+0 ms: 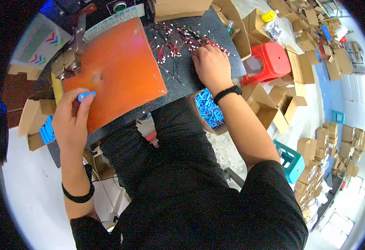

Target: The person picks up a battery and a wire, positions them under a spot welder, and joins them together. After welding, the person sets the battery aside and repeats the process with a new battery and wire.

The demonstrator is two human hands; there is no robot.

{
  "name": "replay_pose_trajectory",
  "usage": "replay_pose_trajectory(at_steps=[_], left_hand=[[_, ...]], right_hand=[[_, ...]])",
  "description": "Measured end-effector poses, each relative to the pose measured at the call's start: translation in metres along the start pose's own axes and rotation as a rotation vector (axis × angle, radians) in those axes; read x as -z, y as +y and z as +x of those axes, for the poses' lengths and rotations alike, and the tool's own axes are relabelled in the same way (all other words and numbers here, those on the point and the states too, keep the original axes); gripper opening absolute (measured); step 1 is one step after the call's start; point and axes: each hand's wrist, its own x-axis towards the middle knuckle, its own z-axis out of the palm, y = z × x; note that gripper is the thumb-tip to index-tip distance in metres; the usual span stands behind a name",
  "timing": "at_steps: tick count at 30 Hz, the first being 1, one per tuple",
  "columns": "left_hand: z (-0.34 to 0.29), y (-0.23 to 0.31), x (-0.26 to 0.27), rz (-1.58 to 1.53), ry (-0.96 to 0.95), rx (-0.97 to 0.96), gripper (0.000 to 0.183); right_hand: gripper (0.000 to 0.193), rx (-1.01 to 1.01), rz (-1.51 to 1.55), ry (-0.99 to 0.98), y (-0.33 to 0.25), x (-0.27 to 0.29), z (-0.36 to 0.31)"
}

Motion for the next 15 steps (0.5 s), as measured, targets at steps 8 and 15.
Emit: replay_pose_trajectory(at_steps=[8, 15], left_hand=[[0.005, -0.001, -0.009, -0.011, 0.014, -0.087, 0.024], [0.009, -0.002, -0.01, -0.041, -0.004, -0.06, 0.024]], right_hand=[[0.025, 0.109, 0.079, 0.12, -0.012, 0.01, 0.018], [0.013, 0.208, -0.039, 0.042, -0.015, 0.01, 0.053]])
